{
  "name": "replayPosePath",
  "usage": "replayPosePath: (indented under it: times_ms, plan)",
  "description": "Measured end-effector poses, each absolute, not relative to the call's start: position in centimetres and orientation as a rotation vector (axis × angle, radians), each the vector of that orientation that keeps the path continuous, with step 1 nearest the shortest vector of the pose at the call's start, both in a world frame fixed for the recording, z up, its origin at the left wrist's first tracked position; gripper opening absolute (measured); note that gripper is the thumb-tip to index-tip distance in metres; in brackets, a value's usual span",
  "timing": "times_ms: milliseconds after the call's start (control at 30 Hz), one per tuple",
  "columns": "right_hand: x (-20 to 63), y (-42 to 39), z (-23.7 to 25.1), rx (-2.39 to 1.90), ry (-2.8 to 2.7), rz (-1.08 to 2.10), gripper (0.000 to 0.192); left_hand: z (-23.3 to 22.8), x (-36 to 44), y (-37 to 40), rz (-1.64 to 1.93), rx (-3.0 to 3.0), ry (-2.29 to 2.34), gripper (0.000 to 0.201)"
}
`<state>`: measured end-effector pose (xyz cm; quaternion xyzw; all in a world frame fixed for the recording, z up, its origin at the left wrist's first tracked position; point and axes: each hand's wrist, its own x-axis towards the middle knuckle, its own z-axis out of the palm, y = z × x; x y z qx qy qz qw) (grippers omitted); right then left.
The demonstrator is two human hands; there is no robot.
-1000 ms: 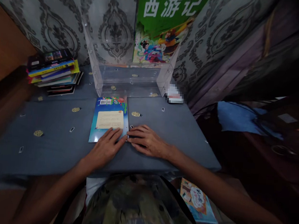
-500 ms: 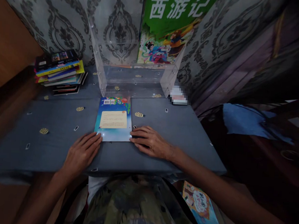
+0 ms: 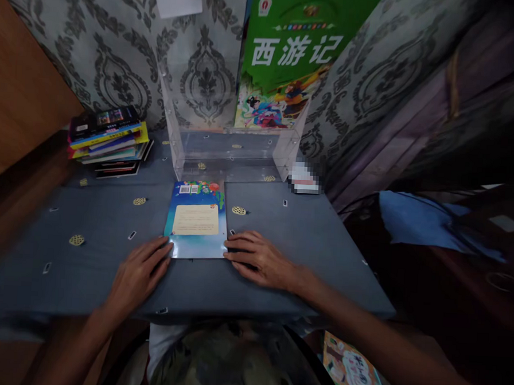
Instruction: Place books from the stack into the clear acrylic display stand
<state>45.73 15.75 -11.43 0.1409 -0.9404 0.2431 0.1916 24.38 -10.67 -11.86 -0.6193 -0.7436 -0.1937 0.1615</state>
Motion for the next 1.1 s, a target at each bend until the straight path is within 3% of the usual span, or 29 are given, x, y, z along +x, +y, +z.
replayPosePath:
  times_ms: [367, 800, 1100]
  plan:
    - [45.8, 15.8, -11.2, 0.367, -2.649, 0.724, 0.026, -12.2, 18.6, -5.5, -0.53, -1.75, -2.377, 0.05]
    - [45.4, 15.9, -11.1, 0.255, -2.69, 0.756, 0.028, -12.5, 13.0, 2.1, -0.512, -1.68, -2.425, 0.048]
    - [38.7, 18.9, -11.3, -0.075, -2.887, 0.494, 0.046, -13.5, 12.9, 2.0, -0.589, -1.661, -2.363, 0.047]
